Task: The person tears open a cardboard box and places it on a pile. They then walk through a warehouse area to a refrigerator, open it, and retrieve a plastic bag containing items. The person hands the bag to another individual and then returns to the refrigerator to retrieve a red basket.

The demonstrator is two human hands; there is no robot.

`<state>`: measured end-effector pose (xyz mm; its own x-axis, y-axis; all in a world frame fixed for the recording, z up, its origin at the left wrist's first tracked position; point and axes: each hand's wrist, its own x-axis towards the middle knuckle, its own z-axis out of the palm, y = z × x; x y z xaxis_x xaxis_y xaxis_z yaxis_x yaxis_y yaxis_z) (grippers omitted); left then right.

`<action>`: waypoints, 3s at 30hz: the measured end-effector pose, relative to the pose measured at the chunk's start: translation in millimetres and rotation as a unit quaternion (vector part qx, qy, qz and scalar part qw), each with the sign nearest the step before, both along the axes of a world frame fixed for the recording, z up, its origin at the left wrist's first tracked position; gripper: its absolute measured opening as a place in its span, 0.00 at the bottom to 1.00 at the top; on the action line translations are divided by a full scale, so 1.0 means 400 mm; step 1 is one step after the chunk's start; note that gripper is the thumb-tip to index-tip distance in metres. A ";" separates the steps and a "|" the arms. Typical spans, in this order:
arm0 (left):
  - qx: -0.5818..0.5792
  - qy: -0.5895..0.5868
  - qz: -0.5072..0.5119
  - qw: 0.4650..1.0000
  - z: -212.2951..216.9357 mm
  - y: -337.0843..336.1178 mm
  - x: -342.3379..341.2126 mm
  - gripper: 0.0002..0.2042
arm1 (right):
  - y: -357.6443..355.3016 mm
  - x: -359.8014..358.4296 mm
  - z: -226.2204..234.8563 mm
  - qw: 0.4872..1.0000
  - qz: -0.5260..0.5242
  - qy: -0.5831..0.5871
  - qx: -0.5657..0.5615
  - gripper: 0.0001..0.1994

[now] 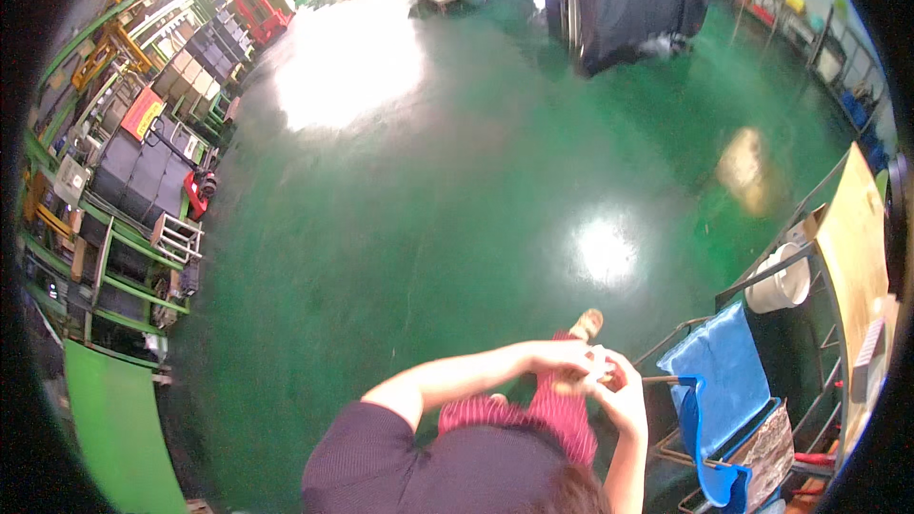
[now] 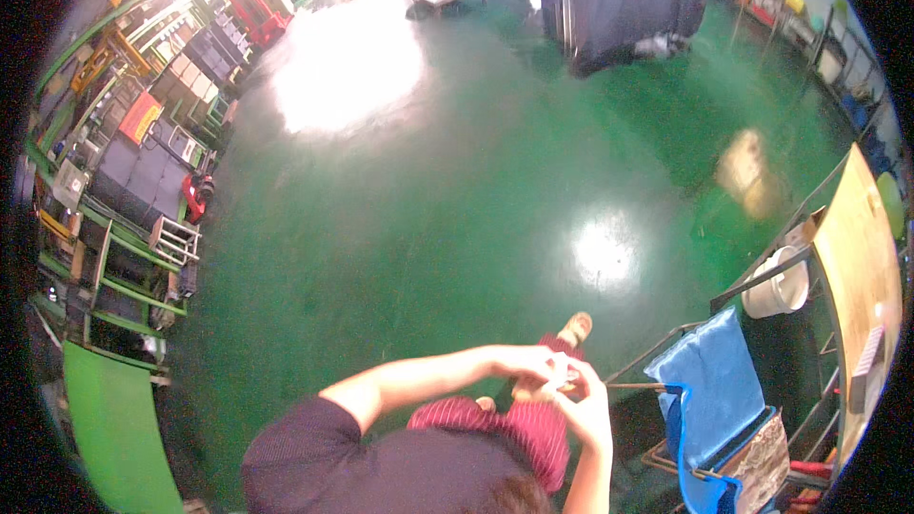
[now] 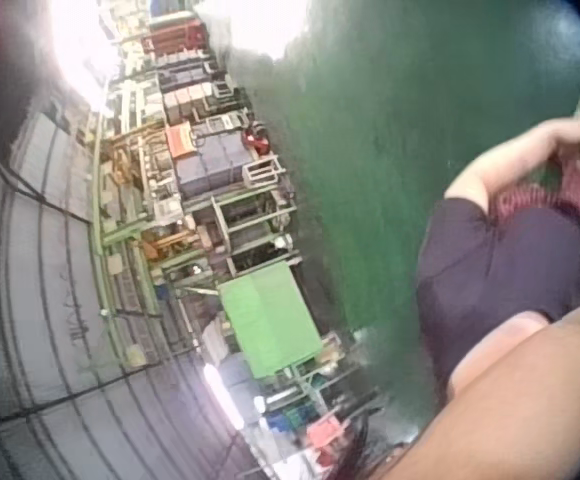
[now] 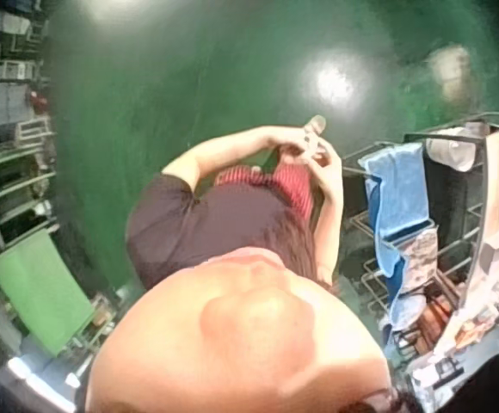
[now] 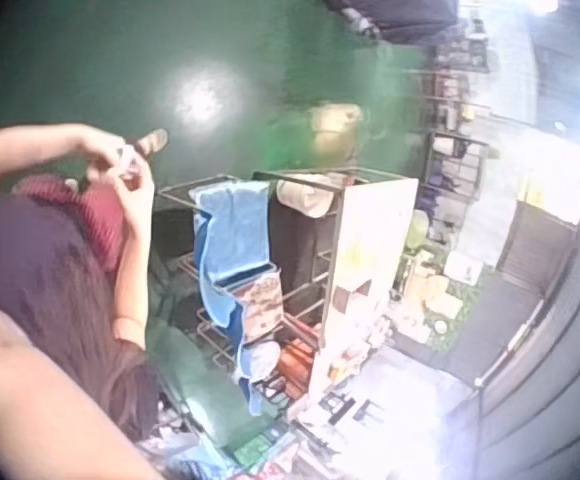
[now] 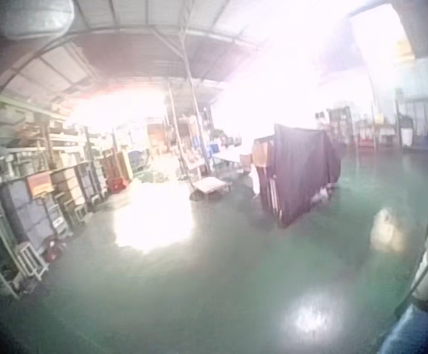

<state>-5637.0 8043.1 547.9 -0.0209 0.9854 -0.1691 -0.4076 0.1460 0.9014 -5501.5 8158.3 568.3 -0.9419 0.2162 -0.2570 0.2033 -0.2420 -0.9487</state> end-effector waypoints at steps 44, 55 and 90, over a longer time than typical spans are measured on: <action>-0.277 0.525 -0.283 0.754 -0.457 2.984 -1.257 0.15 | 2.928 -0.317 -1.278 0.409 -0.859 -0.301 -0.067 0.29; 0.035 0.621 -0.648 0.440 -0.559 3.427 -1.146 0.17 | 1.995 -1.241 -0.872 0.252 -0.872 -0.327 -0.263 0.22; 0.512 0.191 -0.697 0.464 -0.164 0.705 0.874 0.13 | -0.620 -0.368 -0.226 0.155 -0.876 -0.148 -0.432 0.17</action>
